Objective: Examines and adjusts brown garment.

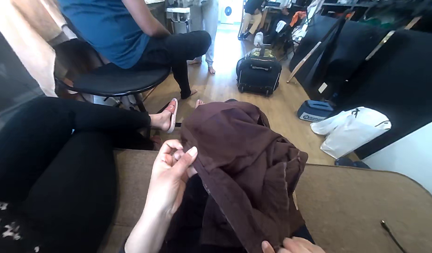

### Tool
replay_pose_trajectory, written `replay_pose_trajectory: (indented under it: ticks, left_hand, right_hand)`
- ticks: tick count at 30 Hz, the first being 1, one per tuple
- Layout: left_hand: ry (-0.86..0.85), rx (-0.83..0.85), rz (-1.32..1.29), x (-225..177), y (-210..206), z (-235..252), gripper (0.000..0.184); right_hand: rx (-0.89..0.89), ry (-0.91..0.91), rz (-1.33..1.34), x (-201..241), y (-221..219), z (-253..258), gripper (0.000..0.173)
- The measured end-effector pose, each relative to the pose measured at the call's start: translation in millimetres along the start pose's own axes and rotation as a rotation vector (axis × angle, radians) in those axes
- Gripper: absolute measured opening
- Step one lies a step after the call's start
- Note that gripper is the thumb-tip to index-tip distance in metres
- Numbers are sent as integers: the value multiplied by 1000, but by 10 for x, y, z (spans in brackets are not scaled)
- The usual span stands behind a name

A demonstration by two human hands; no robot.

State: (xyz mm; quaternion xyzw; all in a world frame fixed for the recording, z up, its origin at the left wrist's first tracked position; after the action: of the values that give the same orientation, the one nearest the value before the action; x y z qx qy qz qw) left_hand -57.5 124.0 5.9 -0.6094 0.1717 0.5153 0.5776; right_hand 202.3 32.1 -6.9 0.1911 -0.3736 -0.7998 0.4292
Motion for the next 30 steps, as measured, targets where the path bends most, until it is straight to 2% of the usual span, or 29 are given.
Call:
replay_pose_trajectory:
  ticks: [2, 4, 7, 9, 11, 14, 18, 20, 21, 22, 23, 24, 27, 30]
  left_hand:
    - [-6, 117, 32, -74, -106, -33, 23]
    - [-99, 227, 103, -186, -232, -82, 27]
    - [-238, 426, 178, -370, -413, -167, 35]
    - [-292, 521, 171, -452, -492, -225, 43]
    - [-283, 531, 142, -442, -506, -268, 53]
    - [-254, 504, 172, -322, -452, -340, 62]
    - [-196, 467, 112, -182, -404, -461, 66]
    - [-138, 463, 62, -138, -410, -524, 67]
    - [-121, 456, 61, -121, -411, -550, 68]
    - [-114, 445, 77, -105, -407, -572, 69]
    - [-112, 438, 109, -94, -402, -586, 69]
    - [-109, 434, 146, -84, -396, -594, 69]
    - [-73, 433, 201, -65, -372, -607, 70]
    - [-95, 426, 119, -103, -375, -623, 71]
  right_hand:
    - [147, -82, 42, -38, -131, -7, 18]
    - [298, -194, 171, -22, -233, 53, 16]
    - [497, -383, 514, -19, -249, 151, 34]
    - [535, -441, 753, -41, -181, 193, 44]
    - [542, -479, 869, -68, -54, 251, 34]
    - [446, -541, 821, -125, 173, 359, 20]
    - [58, -519, 863, -159, 397, 500, 16]
    - [-88, -509, 915, -117, 485, 593, 30]
    - [-136, -503, 927, -86, 504, 634, 31]
    - [-173, -499, 933, -51, 494, 664, 24]
    - [-195, -491, 935, -17, 462, 688, 13]
    - [-199, -477, 926, 12, 410, 703, 10]
    - [-160, -499, 840, 78, 208, 699, 12]
    - [-164, -548, 772, 72, 73, 644, 10]
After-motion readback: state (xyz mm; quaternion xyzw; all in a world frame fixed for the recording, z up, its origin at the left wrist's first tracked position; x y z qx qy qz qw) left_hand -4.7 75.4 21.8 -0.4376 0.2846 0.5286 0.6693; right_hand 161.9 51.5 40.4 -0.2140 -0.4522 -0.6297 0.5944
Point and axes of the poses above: each hand's wrist, its own z-axis towards the middle knuckle, its own y-axis out of the back of the hand, x = y × z, the point moved 6 cm from there along z, towards the middle knuckle, and after that the axes turned 7 degrees about -y, right-handed, at the moved point
